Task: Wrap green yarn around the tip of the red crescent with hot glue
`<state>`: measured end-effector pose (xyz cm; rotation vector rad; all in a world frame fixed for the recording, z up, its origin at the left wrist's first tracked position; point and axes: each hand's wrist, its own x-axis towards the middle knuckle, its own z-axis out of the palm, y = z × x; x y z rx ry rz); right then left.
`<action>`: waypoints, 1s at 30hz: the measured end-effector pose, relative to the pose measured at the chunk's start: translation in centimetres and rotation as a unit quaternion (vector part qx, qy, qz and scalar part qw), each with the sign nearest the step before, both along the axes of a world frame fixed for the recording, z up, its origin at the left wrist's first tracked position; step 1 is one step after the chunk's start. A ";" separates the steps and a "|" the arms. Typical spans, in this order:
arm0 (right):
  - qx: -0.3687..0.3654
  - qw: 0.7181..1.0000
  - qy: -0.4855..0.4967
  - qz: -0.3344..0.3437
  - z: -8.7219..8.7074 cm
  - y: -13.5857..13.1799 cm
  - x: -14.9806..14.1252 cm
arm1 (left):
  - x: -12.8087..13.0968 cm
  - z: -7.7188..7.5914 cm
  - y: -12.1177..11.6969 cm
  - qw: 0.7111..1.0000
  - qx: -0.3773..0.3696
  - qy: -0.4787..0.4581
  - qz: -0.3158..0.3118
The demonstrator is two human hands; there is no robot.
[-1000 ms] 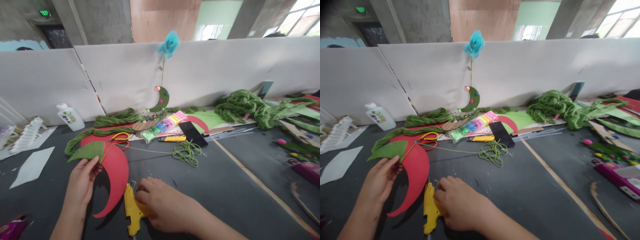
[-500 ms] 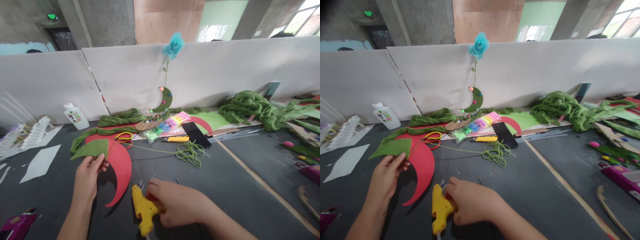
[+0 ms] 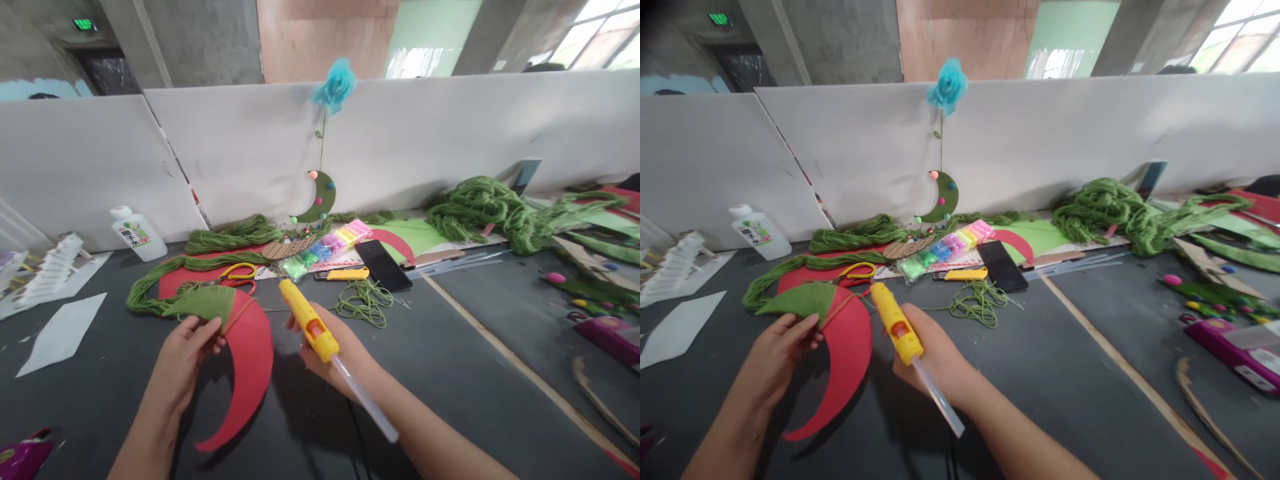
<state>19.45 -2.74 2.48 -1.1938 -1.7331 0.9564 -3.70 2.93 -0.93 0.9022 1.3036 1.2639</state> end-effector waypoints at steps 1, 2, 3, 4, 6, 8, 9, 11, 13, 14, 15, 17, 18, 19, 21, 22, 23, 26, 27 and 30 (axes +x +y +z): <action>-0.005 1.000 0.001 -0.026 -0.3 0.1 -0.1 | 0.5 0.1 -0.3 1.000 -0.011 0.001 -0.028; -0.009 0.999 0.002 -0.050 -0.4 0.2 -0.2 | 1.0 0.1 -0.6 0.998 -0.023 0.001 -0.057; -0.014 0.998 -0.001 -0.066 -0.6 0.3 -0.2 | 1.4 0.2 -0.9 0.996 -0.032 0.002 -0.084; -0.017 0.996 0.000 -0.084 -0.7 0.4 -0.2 | 1.9 0.3 -1.1 0.994 -0.040 0.006 -0.102; -0.021 0.994 0.001 -0.104 -1.0 0.7 -0.3 | 2.7 0.3 -1.6 0.991 -0.045 0.019 -0.122; -0.027 0.993 -0.003 -0.115 -1.5 1.0 -0.3 | 3.2 0.4 -1.9 0.991 -0.041 0.026 -0.128; -0.030 0.992 -0.006 -0.119 -1.8 1.2 -0.3 | 3.3 0.4 -2.0 0.990 -0.038 0.028 -0.130; -0.033 0.991 -0.010 -0.126 -2.2 1.3 -0.4 | 3.4 0.4 -2.0 0.990 -0.031 0.032 -0.136; -0.031 0.991 -0.013 -0.128 -2.5 1.4 -0.4 | 3.4 0.3 -2.0 0.989 -0.025 0.048 -0.141; -0.029 0.991 -0.013 -0.129 -2.5 1.4 -0.4 | 3.3 0.3 -2.0 0.988 -0.023 0.059 -0.142; -0.027 0.991 -0.013 -0.129 -2.5 1.4 -0.5 | 3.3 0.3 -2.0 0.988 -0.020 0.069 -0.140; -0.023 0.991 -0.010 -0.132 -2.5 1.4 -0.5 | 3.4 0.4 -2.1 0.987 -0.015 0.081 -0.135; -0.021 0.991 -0.008 -0.133 -2.5 1.4 -0.5 | 3.4 0.5 -2.1 0.987 -0.014 0.082 -0.134; -0.019 0.991 -0.005 -0.134 -2.5 1.4 -0.5 | 3.5 0.6 -2.2 0.987 -0.013 0.080 -0.136; -0.016 0.992 0.001 -0.128 -2.4 1.4 -0.4 | 3.7 0.8 -2.3 0.986 -0.015 0.070 -0.149; -0.014 0.992 0.003 -0.122 -2.3 1.4 -0.4 | 3.7 0.9 -2.4 0.985 -0.017 0.063 -0.157; -0.012 0.993 0.003 -0.115 -2.3 1.4 -0.4 | 3.8 1.0 -2.5 0.985 -0.018 0.055 -0.165; -0.011 0.994 -0.010 -0.109 -2.2 1.4 -0.5 | 3.7 1.1 -2.5 0.982 -0.021 0.045 -0.181; -0.011 0.993 -0.017 -0.113 -2.3 1.4 -0.6 | 3.6 1.1 -2.5 0.982 -0.020 0.047 -0.182; -0.009 0.992 -0.031 -0.124 -2.4 1.4 -0.7 | 3.5 1.1 -2.4 0.983 -0.015 0.052 -0.176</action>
